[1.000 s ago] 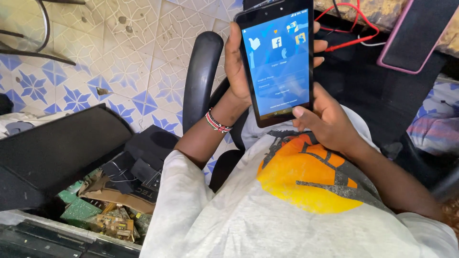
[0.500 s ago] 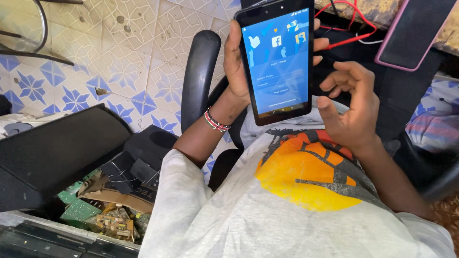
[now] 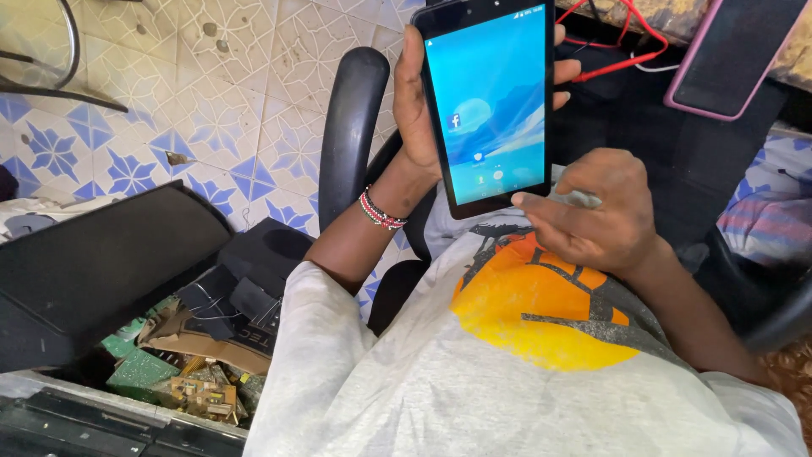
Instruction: A person interacts with a tablet's touchscreen interface to evaluate its performance and functionality.
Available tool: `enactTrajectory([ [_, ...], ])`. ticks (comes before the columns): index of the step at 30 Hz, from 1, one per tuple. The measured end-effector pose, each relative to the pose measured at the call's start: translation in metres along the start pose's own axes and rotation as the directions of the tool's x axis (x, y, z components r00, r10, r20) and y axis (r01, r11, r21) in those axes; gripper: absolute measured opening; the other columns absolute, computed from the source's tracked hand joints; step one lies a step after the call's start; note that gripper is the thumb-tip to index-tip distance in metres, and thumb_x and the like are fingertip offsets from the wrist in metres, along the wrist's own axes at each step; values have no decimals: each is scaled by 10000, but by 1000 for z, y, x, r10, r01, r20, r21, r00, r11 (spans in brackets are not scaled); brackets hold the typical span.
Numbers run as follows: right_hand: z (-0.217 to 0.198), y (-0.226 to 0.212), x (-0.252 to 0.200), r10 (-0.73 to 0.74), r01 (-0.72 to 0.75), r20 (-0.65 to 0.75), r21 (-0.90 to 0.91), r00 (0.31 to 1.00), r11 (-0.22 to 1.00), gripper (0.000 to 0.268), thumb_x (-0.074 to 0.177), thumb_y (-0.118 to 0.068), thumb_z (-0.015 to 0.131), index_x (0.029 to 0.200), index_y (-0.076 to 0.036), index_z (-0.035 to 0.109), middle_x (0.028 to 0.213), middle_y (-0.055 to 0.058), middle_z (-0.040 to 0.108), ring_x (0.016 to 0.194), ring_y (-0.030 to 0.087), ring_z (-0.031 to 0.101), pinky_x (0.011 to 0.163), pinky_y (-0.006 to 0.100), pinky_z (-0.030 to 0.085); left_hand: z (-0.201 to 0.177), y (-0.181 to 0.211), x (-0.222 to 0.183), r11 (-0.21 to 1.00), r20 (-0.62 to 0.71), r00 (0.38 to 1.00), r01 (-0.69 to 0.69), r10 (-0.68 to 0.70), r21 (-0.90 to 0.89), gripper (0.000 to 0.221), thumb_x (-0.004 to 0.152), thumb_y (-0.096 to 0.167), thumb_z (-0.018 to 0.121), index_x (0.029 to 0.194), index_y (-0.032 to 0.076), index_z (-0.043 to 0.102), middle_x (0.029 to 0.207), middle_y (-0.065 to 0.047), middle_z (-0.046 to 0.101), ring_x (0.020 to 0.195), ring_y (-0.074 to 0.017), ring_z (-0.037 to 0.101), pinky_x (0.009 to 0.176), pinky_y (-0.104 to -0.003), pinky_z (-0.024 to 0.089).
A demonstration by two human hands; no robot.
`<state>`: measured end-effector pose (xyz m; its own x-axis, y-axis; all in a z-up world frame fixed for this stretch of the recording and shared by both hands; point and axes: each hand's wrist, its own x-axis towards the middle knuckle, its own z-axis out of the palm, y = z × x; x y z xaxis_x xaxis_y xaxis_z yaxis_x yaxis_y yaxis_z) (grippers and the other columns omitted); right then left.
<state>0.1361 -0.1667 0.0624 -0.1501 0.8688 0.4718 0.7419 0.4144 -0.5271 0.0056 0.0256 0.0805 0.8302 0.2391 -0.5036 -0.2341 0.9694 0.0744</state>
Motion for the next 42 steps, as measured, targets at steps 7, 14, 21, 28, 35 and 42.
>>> enactTrajectory([
  [7, 5, -4, 6, -49, 45, -21, -162, 999, 986, 288, 1047, -364, 608, 1166, -180, 796, 1138, 110, 558, 1007, 303, 525, 831, 459, 511, -8, -3, 2, 1000, 45, 999, -1, 0, 28, 1414, 488, 718, 486, 1667, -19, 229, 1664, -245, 316, 1457, -482, 379, 1202, -580, 347],
  [14, 7, -3, 6, -39, 32, -33, -189, 999, 982, 360, 1053, -390, 557, 1149, -159, 815, 1158, 147, 567, 1092, 320, 468, 875, 470, 462, -9, -4, 3, 999, 40, 999, 15, -16, 30, 1421, 482, 712, 483, 1674, -11, 213, 1660, -250, 305, 1468, -488, 360, 1209, -575, 331],
  [21, 10, -1, 1, -11, 13, 11, -200, 1000, 980, 360, 1045, -409, 596, 1244, -168, 775, 1246, 160, 555, 1171, 329, 448, 920, 488, 462, -18, -7, 5, 998, 103, 994, 26, -32, 54, 1433, 508, 744, 522, 1684, -10, 200, 1654, -231, 312, 1458, -465, 376, 1211, -558, 348],
  [28, 9, -3, 11, -14, 20, 31, -220, 999, 975, 430, 1067, -462, 556, 1320, -167, 740, 1334, 175, 528, 1219, 331, 425, 950, 514, 464, -26, -10, 8, 998, 108, 993, 33, -39, 55, 1402, 530, 733, 499, 1679, -15, 205, 1651, -245, 316, 1432, -470, 395, 1210, -564, 353],
  [35, 10, -3, 21, -29, 41, 48, -270, 998, 962, 509, 1075, -546, 463, 1354, -201, 712, 1390, 162, 517, 1238, 327, 430, 994, 517, 436, -39, -11, 15, 997, 179, 982, 42, -54, 68, 1386, 567, 746, 531, 1679, -14, 206, 1648, -243, 331, 1441, -468, 414, 1202, -562, 377],
  [42, 12, -3, 24, 1, 19, 68, -284, 998, 959, 494, 1078, -548, 471, 1373, -221, 694, 1442, 174, 505, 1264, 344, 433, 1004, 529, 434, -28, -11, 8, 997, 126, 990, 50, -57, 53, 1382, 557, 739, 514, 1685, 5, 201, 1641, -227, 327, 1439, -449, 396, 1206, -558, 352],
])
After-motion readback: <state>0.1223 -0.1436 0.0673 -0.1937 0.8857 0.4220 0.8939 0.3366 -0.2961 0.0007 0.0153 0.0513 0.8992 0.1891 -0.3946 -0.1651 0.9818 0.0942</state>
